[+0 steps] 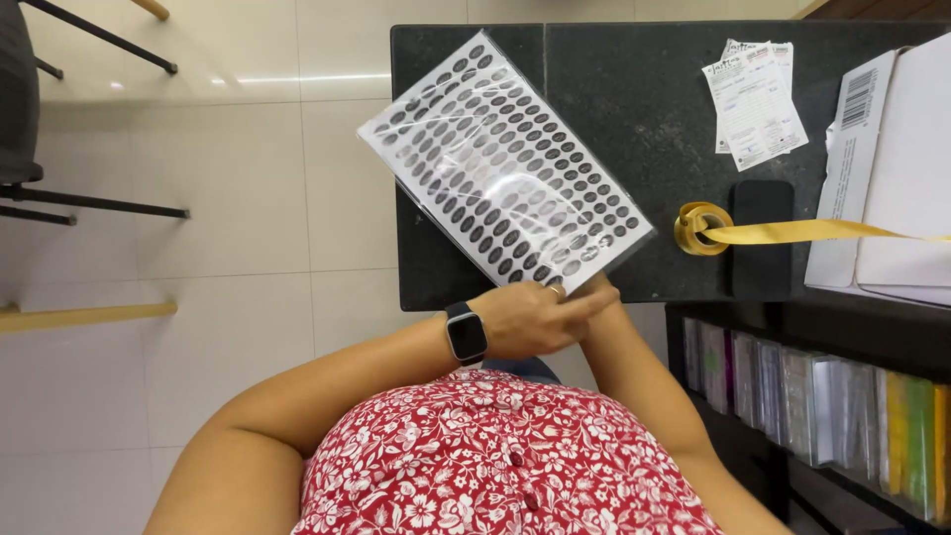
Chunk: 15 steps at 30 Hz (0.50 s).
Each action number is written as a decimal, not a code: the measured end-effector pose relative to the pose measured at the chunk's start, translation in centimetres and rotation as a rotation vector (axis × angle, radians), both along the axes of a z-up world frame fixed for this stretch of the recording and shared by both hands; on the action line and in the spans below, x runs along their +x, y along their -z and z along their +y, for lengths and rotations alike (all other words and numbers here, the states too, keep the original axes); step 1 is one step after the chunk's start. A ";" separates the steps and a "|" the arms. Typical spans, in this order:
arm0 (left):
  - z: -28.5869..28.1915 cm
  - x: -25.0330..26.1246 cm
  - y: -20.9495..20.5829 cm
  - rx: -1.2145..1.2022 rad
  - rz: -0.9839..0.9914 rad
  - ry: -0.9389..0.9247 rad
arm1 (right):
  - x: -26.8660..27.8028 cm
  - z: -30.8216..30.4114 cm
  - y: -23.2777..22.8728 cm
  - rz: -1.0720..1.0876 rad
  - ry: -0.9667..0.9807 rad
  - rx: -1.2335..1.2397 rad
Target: Peeling the waste matrix from sticker sheets and organizing papers into a plastic sleeve.
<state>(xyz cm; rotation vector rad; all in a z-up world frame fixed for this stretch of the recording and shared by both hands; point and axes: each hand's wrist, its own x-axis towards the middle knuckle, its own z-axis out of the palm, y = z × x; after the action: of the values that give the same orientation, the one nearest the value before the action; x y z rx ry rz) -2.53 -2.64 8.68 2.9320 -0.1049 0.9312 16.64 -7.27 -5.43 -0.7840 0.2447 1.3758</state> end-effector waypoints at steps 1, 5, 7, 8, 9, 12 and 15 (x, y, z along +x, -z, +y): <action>0.6 -0.2 -0.8 0.000 -0.018 -0.046 | 0.1 -0.1 -0.1 0.017 0.003 0.006; 1.3 -1.0 -2.2 -0.019 -0.027 -0.117 | -0.1 -0.4 -0.3 0.094 0.026 0.023; 1.0 -0.6 -1.7 -0.032 -0.014 -0.126 | -0.6 -0.7 -1.9 0.102 -0.011 0.058; 0.7 -0.4 -1.4 -0.045 0.001 -0.139 | -0.8 -1.0 -2.6 0.111 -0.053 0.092; 0.7 -0.3 -1.2 -0.044 0.001 -0.133 | -0.4 -1.2 -1.0 0.110 -0.046 0.093; 1.1 0.6 0.3 -0.001 0.039 -0.286 | -0.8 -1.1 -1.3 0.077 -0.110 0.087; 1.6 1.8 3.7 0.033 0.067 -0.451 | -3.0 -0.4 -5.6 -0.260 -0.175 0.078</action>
<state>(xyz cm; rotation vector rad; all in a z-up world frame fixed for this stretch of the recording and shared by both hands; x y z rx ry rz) -0.73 -1.05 5.02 3.0711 0.5707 0.8750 13.61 -7.63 0.13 -0.9250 -0.0821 1.4206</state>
